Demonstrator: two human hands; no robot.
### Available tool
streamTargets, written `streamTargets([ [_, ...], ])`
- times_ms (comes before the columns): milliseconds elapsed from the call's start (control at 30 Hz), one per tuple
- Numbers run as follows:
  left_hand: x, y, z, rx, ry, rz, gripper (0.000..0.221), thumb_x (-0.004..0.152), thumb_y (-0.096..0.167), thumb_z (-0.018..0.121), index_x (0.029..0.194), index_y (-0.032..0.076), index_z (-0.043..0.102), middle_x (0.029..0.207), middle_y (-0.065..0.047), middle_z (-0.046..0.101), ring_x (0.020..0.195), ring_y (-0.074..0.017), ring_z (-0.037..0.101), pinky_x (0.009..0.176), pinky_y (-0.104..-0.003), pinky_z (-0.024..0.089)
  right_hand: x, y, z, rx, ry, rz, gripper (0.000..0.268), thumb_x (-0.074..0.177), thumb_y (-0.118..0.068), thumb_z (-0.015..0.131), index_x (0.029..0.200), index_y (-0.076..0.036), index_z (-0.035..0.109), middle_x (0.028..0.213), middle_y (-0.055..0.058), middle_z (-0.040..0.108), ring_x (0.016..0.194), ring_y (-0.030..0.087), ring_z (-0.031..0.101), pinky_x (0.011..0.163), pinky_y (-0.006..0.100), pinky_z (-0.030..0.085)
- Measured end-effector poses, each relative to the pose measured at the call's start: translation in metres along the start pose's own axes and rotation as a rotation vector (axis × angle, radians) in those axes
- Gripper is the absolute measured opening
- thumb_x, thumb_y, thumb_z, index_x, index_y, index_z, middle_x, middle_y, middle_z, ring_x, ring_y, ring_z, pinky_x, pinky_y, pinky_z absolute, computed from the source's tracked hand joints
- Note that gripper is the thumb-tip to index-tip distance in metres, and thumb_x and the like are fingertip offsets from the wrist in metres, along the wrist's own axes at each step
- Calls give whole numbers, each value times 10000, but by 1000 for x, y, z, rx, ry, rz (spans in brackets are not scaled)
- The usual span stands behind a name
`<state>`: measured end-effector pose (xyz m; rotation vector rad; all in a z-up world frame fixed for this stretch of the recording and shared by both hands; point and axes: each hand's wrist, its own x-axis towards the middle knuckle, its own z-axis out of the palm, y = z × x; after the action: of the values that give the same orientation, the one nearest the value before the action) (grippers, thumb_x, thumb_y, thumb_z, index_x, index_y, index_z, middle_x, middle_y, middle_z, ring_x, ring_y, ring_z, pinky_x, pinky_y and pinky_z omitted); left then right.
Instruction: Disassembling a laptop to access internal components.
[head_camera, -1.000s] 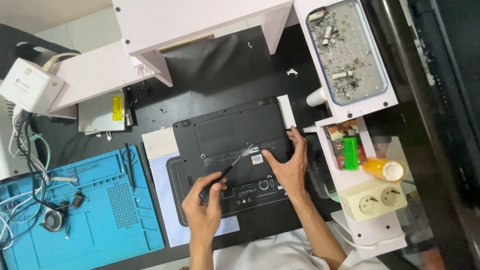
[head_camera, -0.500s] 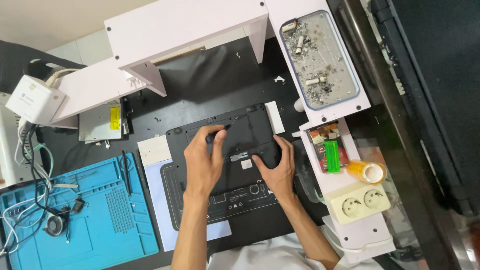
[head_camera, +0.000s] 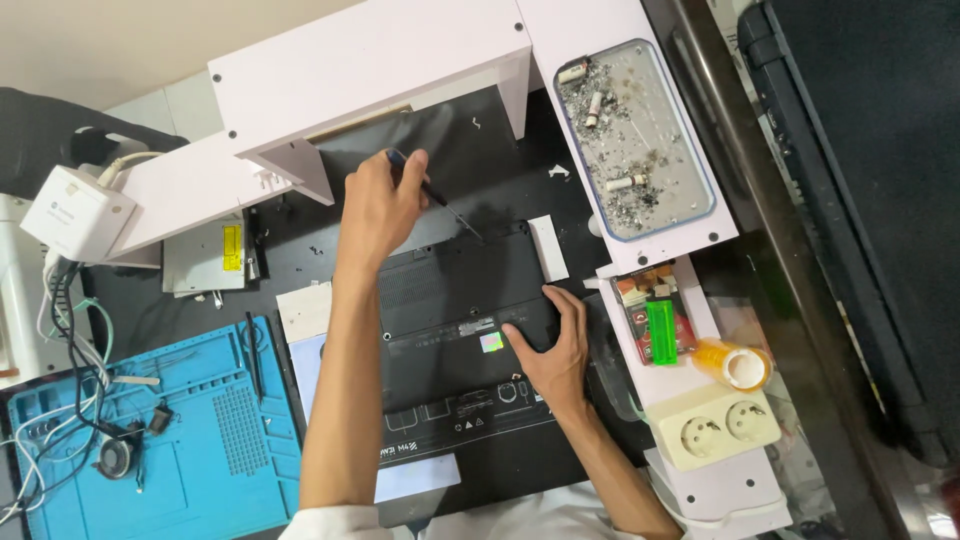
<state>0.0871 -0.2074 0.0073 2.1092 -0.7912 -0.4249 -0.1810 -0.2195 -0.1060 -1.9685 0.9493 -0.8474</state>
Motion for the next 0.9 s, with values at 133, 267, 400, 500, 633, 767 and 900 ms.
streamTargets([
  [133, 11, -12, 13, -29, 48, -111, 452, 1011, 339, 574, 784, -39, 675, 600, -107, 681, 545, -195, 696, 563, -316, 530, -1, 3, -1, 2, -14, 21, 699, 756, -190, 899, 1345, -25, 561, 1361, 174, 569, 1260, 367, 582, 1055, 454, 494],
  [267, 0, -20, 10, -106, 132, -190, 442, 1013, 340, 569, 795, -28, 679, 594, -99, 675, 532, -165, 666, 540, -309, 511, 0, 2, -1, 10, -22, 5, 680, 769, -186, 892, 1340, -24, 561, 1366, 165, 562, 1267, 359, 586, 1065, 457, 502],
  [400, -50, -37, 8, -308, 194, -202, 393, 1041, 320, 571, 868, -19, 669, 632, -86, 661, 558, -138, 622, 537, -300, 501, 1, 2, 0, 16, -45, -9, 681, 762, -170, 893, 1336, -17, 561, 1368, 175, 560, 1269, 367, 577, 1066, 462, 492],
  [500, -113, -47, 7, -525, 335, -144, 336, 1104, 285, 541, 989, -11, 650, 753, -71, 674, 677, -113, 622, 651, -262, 508, -1, 3, 0, 5, -67, -19, 666, 775, -169, 893, 1329, -8, 561, 1356, 177, 557, 1265, 365, 571, 1073, 461, 484],
  [633, -193, -54, 1, -444, 573, -143, 237, 1088, 194, 559, 1167, -6, 655, 965, -82, 722, 858, -112, 649, 773, -264, 528, -2, 4, 0, 5, -43, -18, 640, 796, -164, 883, 1331, -2, 571, 1365, 176, 556, 1278, 359, 568, 1086, 457, 481],
  [767, -249, -88, -5, 40, 616, -127, 279, 1054, 97, 602, 1311, 12, 668, 1146, -127, 714, 1031, -216, 659, 889, -347, 526, -4, 6, 1, -10, -42, -32, 632, 799, -176, 885, 1323, -10, 574, 1370, 171, 558, 1280, 356, 572, 1090, 456, 482],
  [900, -280, -129, 0, 363, 551, -54, 343, 1013, 41, 634, 1354, 30, 661, 1159, -148, 702, 1051, -293, 625, 936, -404, 506, -5, 7, 1, -37, -30, -43, 614, 800, -179, 885, 1313, -21, 585, 1371, 166, 562, 1283, 358, 572, 1092, 458, 480],
])
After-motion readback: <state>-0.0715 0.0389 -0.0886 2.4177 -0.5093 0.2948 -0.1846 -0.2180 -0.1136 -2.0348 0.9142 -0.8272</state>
